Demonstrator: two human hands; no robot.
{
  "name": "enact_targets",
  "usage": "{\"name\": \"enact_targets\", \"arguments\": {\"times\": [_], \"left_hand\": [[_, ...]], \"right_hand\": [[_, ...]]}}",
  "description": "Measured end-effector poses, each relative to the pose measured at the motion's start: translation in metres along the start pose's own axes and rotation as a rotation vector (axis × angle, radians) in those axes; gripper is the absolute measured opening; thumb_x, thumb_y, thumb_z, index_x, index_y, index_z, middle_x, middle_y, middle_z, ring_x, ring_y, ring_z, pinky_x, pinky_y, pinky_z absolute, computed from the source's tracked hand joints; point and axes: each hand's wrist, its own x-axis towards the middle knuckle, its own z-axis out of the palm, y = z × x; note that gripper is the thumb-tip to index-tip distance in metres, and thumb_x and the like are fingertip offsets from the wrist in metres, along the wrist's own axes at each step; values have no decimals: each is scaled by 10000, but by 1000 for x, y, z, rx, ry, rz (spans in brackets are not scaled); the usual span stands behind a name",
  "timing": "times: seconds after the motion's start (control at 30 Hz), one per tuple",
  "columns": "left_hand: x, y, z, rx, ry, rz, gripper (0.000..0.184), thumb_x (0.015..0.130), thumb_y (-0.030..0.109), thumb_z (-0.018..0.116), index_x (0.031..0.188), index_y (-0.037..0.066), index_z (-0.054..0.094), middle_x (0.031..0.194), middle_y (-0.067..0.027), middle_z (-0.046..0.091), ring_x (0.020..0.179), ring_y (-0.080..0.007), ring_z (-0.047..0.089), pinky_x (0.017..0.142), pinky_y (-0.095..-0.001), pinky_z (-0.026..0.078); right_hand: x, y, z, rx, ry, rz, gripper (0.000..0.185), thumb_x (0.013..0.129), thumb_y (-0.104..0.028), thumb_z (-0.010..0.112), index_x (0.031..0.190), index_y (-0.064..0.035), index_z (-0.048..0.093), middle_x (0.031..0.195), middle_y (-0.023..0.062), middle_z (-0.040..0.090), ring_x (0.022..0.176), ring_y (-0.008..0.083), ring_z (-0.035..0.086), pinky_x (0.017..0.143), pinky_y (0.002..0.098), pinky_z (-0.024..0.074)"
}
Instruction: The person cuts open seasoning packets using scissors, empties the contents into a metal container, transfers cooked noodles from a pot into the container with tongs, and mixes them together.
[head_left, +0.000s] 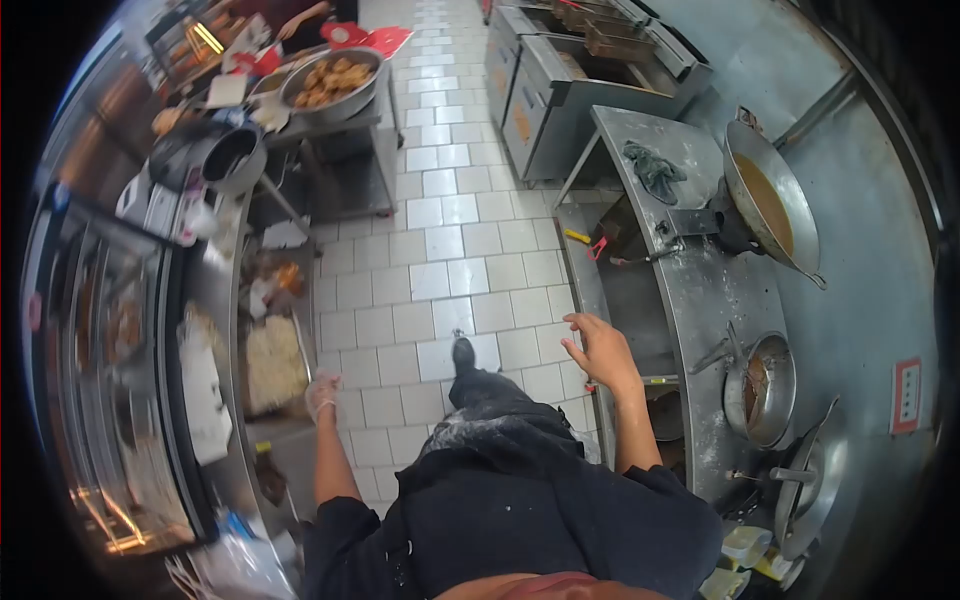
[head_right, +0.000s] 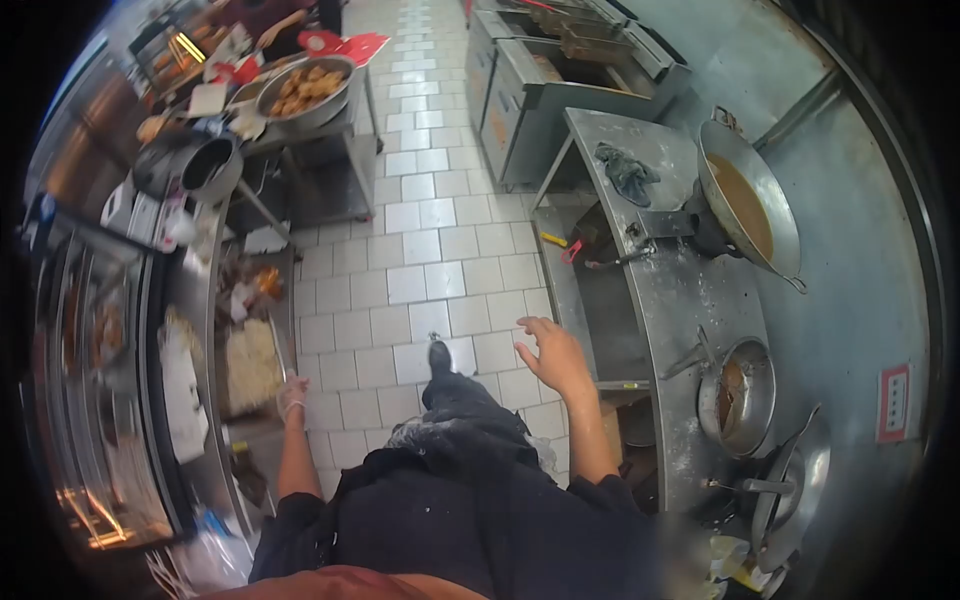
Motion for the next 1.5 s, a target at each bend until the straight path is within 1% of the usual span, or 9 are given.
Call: {"name": "enact_targets", "arguments": {"times": [0.17, 0.3, 0.33, 0.77, 0.9, 0.97, 1.03, 1.3, 1.5], "left_hand": [[162, 52, 27, -296, -36, -97, 560, 966, 566, 426, 785, 125, 720, 641, 24, 559, 577, -115, 474, 546, -291, 374], [154, 59, 70, -225, -192, -321, 663, 985, 579, 337, 841, 52, 712, 751, -13, 641, 682, -139, 536, 714, -303, 437], [158, 33, 88, -316, -281, -346, 633, 966, 585, 365, 1005, 43, 690, 961, -91, 682, 883, -210, 607, 852, -371, 459], [241, 132, 34, -217, -168, -476, 529, 1004, 436, 388, 1315, 18, 477, 1228, -97, 602, 1120, -230, 576, 982, -345, 448], [372, 206, 103, -438, -258, -331, 549, 1016, 391, 395, 1410, 10, 412, 1310, -99, 577, 1192, -236, 566, 1022, -337, 445], [426, 339, 75, -364, -241, -457, 563, 990, 480, 419, 1251, 4, 570, 1277, -142, 593, 1184, -223, 551, 1026, -375, 413], [486, 348, 84, -315, -296, -331, 560, 991, 479, 420, 1238, 1, 576, 1267, -139, 598, 1170, -223, 556, 1011, -372, 419], [576, 423, 141, -56, -531, -381, 551, 992, 475, 424, 1186, -10, 600, 1226, -125, 618, 1114, -223, 574, 951, -360, 442], [570, 468, 173, 67, -592, -353, 548, 993, 472, 428, 1147, -19, 619, 1195, -115, 633, 1073, -223, 588, 906, -352, 459]], "right_hand": [[107, 26, 24, 11, 10, 117, 341, 836, -223, 681, 1147, -109, 599, 997, 94, 663, 940, 302, 638, 794, 415, 508], [214, 21, 37, 96, -17, 70, 365, 838, -233, 668, 1157, -74, 590, 1042, 137, 656, 989, 328, 621, 846, 429, 495], [239, 24, 45, 16, 39, -7, 360, 841, -240, 664, 1156, -80, 594, 1058, 137, 652, 999, 325, 613, 849, 429, 490], [465, -14, 56, 112, 47, 101, 372, 845, -234, 666, 1173, -69, 608, 1106, 148, 650, 1021, 327, 623, 880, 410, 505], [537, -45, 56, 115, -222, 311, 387, 836, -177, 704, 1193, -70, 600, 1135, 150, 647, 973, 289, 659, 835, 375, 541], [593, -67, 66, 166, -212, 159, 402, 841, -186, 698, 1214, -74, 597, 1163, 159, 639, 994, 293, 656, 849, 377, 537], [616, -72, 64, 229, -135, 110, 445, 855, -248, 674, 1262, -88, 589, 1230, 180, 613, 1083, 316, 624, 930, 400, 500], [626, -50, 43, 183, 85, 355, 433, 855, -312, 657, 1212, -81, 577, 1107, 143, 652, 1039, 337, 611, 890, 454, 476], [497, 39, 64, 297, 406, 805, 509, 812, -346, 722, 1231, -99, 571, 1074, 152, 660, 940, 293, 650, 830, 400, 516]]}}
